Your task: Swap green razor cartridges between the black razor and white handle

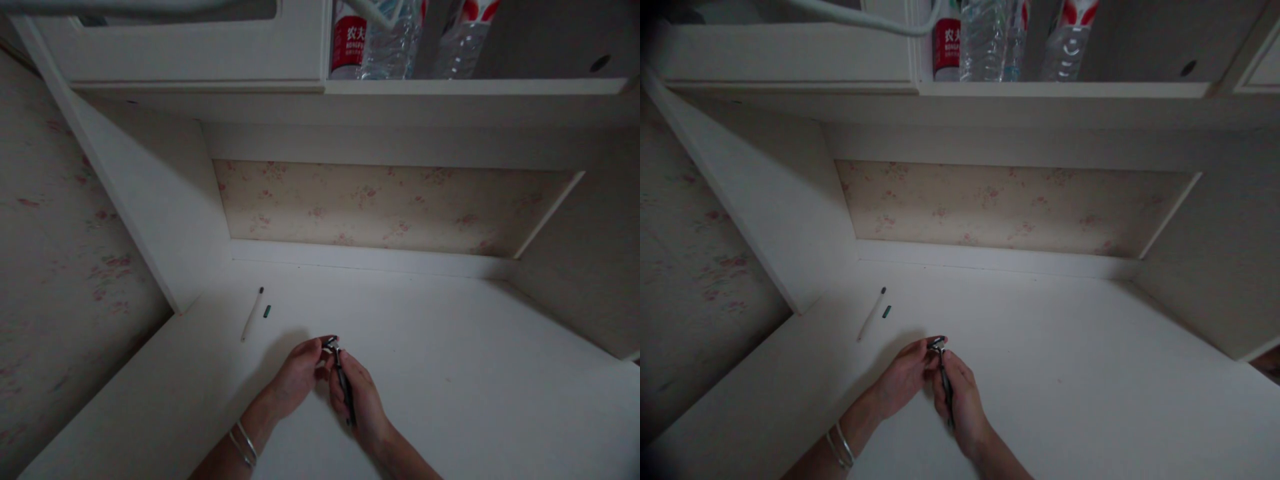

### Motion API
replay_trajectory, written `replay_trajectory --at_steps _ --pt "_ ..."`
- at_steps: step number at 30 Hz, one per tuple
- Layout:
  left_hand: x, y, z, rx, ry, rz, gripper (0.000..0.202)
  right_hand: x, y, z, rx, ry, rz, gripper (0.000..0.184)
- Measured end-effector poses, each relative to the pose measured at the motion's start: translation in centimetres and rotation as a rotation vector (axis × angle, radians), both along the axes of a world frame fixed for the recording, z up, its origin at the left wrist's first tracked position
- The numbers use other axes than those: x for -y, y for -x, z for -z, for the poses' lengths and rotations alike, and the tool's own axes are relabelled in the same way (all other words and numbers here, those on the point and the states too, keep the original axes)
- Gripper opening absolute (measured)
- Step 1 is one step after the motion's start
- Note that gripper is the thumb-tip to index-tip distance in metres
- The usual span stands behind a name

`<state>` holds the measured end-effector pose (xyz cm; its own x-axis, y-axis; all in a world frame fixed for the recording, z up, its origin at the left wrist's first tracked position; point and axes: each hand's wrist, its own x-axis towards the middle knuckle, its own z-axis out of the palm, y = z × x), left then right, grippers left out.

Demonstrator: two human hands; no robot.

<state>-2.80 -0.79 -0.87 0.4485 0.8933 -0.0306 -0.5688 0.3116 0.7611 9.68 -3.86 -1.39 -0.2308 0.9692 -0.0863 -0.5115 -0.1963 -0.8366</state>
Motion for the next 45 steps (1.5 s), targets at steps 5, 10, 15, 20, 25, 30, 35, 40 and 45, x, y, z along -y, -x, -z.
replay_trajectory --at_steps 5,10,15,20,25,30,35,40,45 --pt "-0.1 0.0 0.3 0.026 -0.028 0.015 0.038 0.0 -0.1 0.2 0.001 -0.021 0.001 0.043" --pt "-0.2 0.1 1.0 0.012 -0.016 -0.001 0.038 0.0 -0.1 0.0 -0.029 0.005 -0.003 0.044" --pt "-0.3 0.3 1.3 -0.004 0.008 -0.013 0.035 0.0 -0.1 0.2 0.010 -0.002 -0.006 0.047" --pt "-0.3 0.2 1.2 0.004 0.015 -0.010 0.037 -0.1 -0.3 0.4 0.059 -0.054 -0.003 0.046" --pt "-0.4 0.2 1.4 0.019 0.005 -0.026 0.038 0.0 -0.4 0.3 0.090 -0.060 0.006 0.046" --pt "-0.3 0.1 1.6 0.012 0.011 -0.029 0.040 0.0 -0.4 0.5 0.102 -0.064 0.008 0.045" --pt "-0.4 0.0 1.5 0.042 0.019 -0.045 0.036 0.1 -0.3 0.4 0.107 -0.040 0.010 0.046" --pt "-0.6 0.2 1.3 0.071 0.029 -0.099 0.035 0.0 -0.4 -0.2 0.083 -0.005 0.025 0.047" --pt "-0.6 0.3 0.8 0.073 0.037 -0.154 0.036 -0.3 -0.7 -0.2 0.074 0.009 0.037 0.049"
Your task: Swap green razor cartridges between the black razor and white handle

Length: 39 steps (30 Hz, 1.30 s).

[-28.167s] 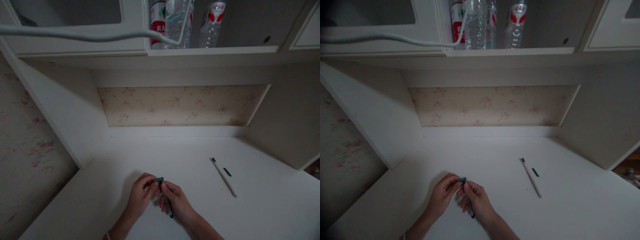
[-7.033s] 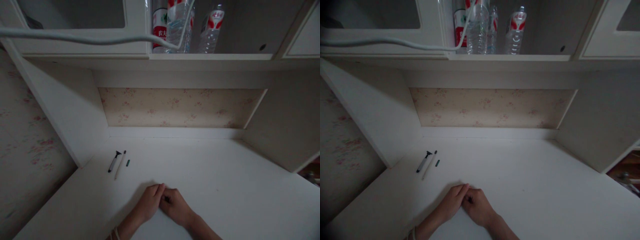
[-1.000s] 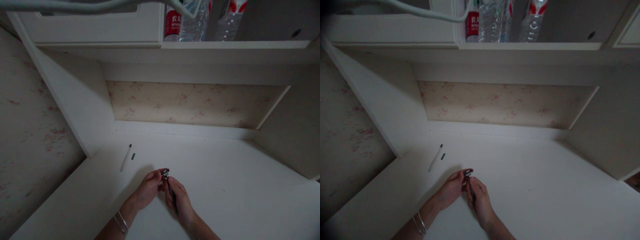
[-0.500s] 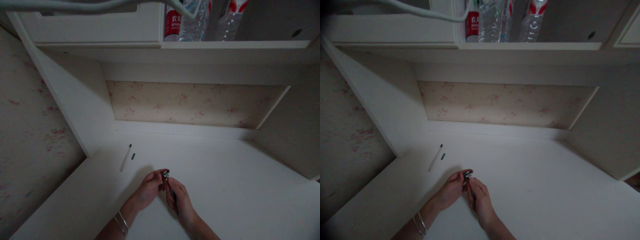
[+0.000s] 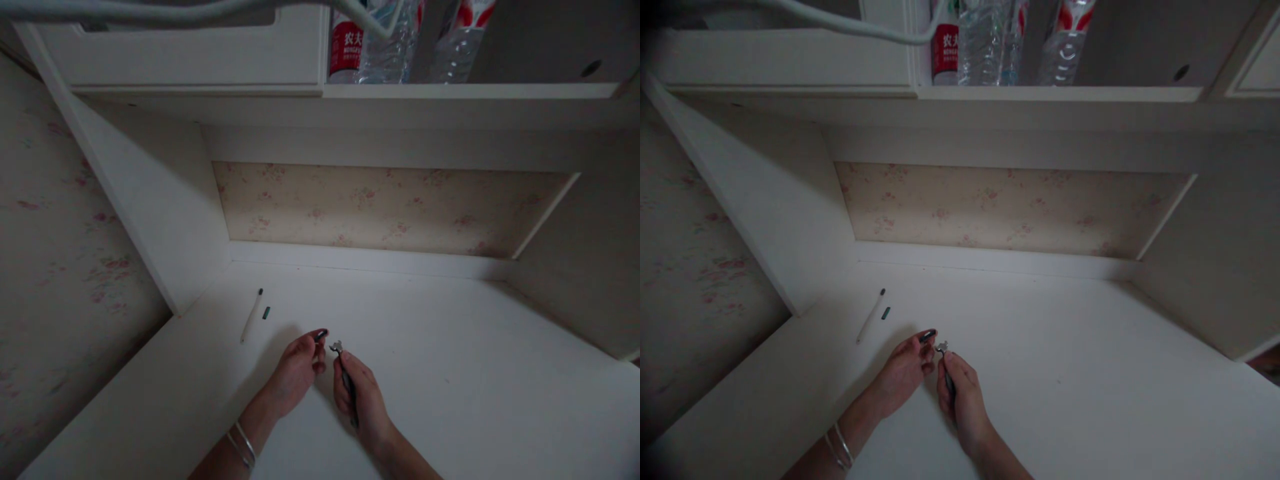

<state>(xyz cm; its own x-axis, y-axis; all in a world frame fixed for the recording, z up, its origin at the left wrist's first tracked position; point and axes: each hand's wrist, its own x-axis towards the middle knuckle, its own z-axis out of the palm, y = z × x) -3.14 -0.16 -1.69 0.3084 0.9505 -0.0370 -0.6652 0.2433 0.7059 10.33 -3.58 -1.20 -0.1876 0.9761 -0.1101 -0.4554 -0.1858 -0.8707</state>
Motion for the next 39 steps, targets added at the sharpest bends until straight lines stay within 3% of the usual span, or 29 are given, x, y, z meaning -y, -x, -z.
replay_trajectory --at_steps 4,8,16,23,29,39 --pt "0.1 -0.1 -0.2 -0.058 -0.033 -0.051 0.041 -0.1 -0.1 0.2 -0.011 0.007 0.001 0.044" --pt "0.2 -0.1 -0.2 -0.215 -0.088 -0.180 0.045 -0.2 -0.2 0.1 0.007 -0.032 -0.025 0.041" --pt "0.4 0.3 -0.8 -0.599 -0.378 -0.341 0.034 -1.3 -1.5 -0.2 0.002 -0.141 0.059 0.037" --pt "0.9 0.1 -1.4 -0.913 -0.586 -0.498 0.032 -3.1 -2.8 0.8 0.389 -0.198 0.294 0.036" --pt "1.1 0.0 -1.7 -0.998 -0.641 -0.512 0.032 -4.1 -3.7 2.0 0.678 -0.242 0.271 0.027" --pt "1.2 -0.2 -1.1 -1.044 -0.666 -0.506 0.035 -4.1 -4.2 1.4 1.105 -0.268 0.238 0.034"
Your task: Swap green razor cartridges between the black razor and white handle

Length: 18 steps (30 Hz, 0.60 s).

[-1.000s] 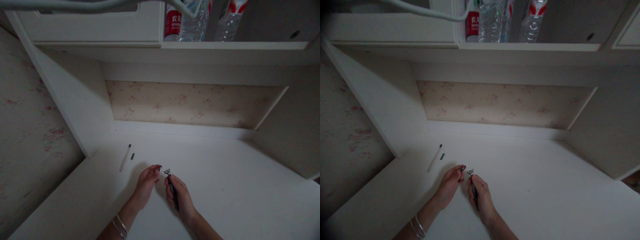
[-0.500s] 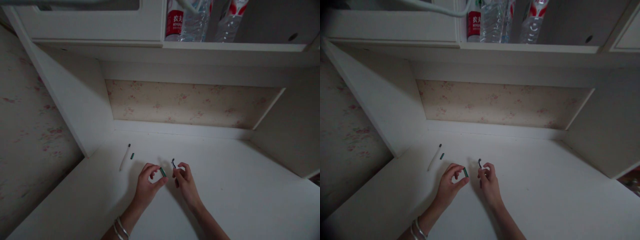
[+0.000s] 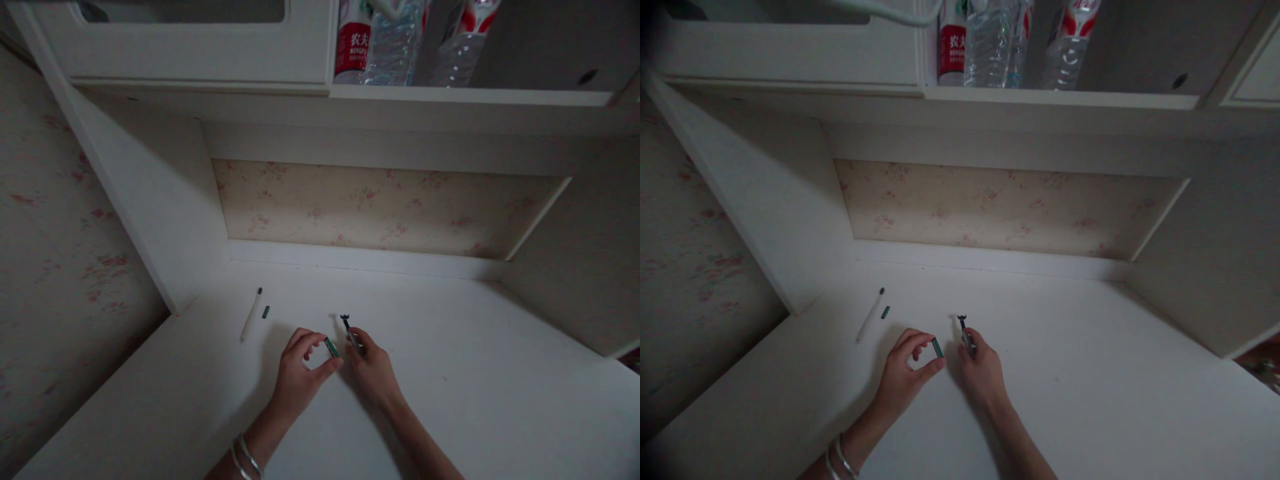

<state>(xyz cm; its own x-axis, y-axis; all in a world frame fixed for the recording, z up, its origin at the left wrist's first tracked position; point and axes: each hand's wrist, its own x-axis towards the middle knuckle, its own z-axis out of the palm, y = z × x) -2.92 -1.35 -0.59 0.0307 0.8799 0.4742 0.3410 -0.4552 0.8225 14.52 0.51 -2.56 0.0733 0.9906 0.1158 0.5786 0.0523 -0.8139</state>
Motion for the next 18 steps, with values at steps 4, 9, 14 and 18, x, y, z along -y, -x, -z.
replay_trajectory --at_steps 4,9,14,18 --pt "0.00 -0.03 0.04 -0.024 0.006 0.004 0.035 0.26 0.10 -0.06 0.191 -0.071 -0.001 0.036" --pt "0.00 -0.02 0.05 -0.061 -0.029 -0.037 0.034 0.46 0.01 -0.39 0.451 -0.134 0.080 0.029" --pt "0.29 -0.21 0.38 -0.119 -0.108 -0.073 0.033 0.35 -0.28 -0.39 0.696 -0.112 0.125 0.026" --pt "0.46 -0.35 0.51 -0.152 -0.136 -0.061 0.033 0.11 -0.39 -0.12 0.721 -0.112 0.094 0.029"
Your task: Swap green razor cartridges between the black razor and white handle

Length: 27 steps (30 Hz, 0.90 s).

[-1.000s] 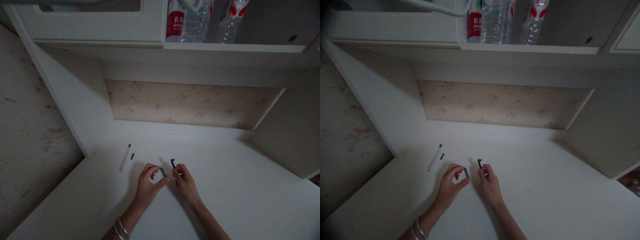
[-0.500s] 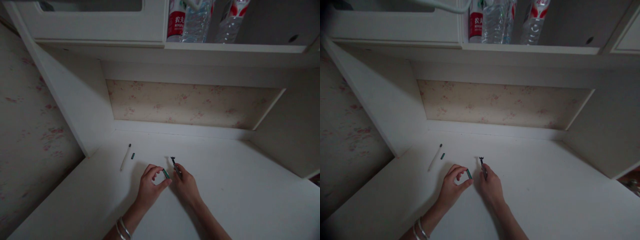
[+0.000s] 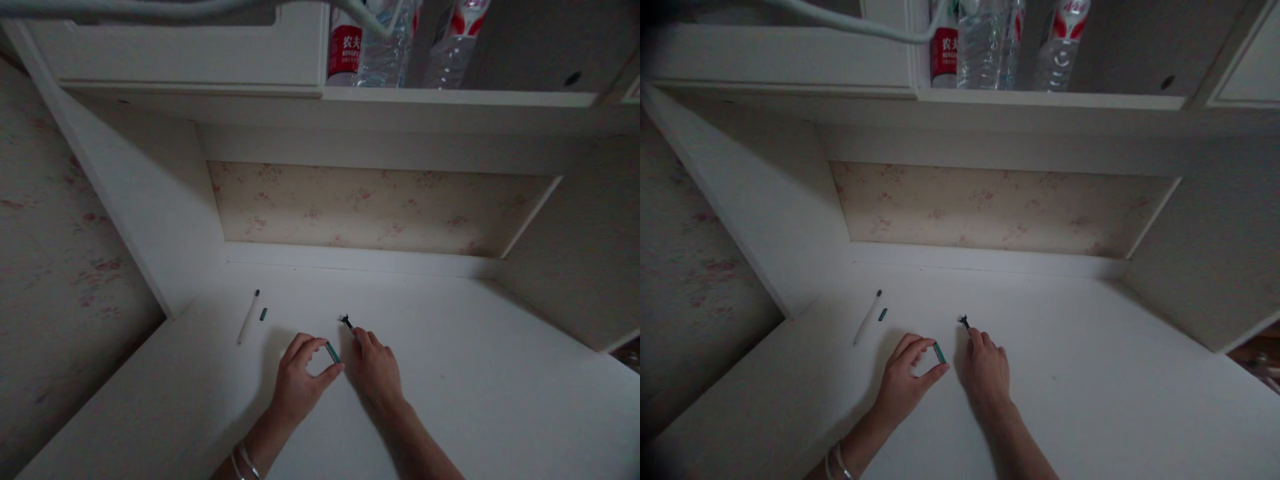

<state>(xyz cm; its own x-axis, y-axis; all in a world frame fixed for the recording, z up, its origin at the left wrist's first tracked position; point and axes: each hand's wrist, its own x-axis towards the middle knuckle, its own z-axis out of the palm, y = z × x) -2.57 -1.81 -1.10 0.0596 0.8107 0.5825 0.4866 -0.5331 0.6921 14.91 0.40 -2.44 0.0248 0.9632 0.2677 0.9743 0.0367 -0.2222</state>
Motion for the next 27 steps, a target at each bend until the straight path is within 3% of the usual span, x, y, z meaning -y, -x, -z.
replay_trajectory --at_steps 15,27 --pt "0.22 0.00 -0.19 -0.080 0.004 0.037 0.034 0.27 0.82 -0.37 0.028 0.070 -0.117 0.040" --pt "0.13 -0.01 -0.20 -0.068 -0.011 0.020 0.033 0.53 0.96 -0.72 0.000 0.066 -0.102 0.038"
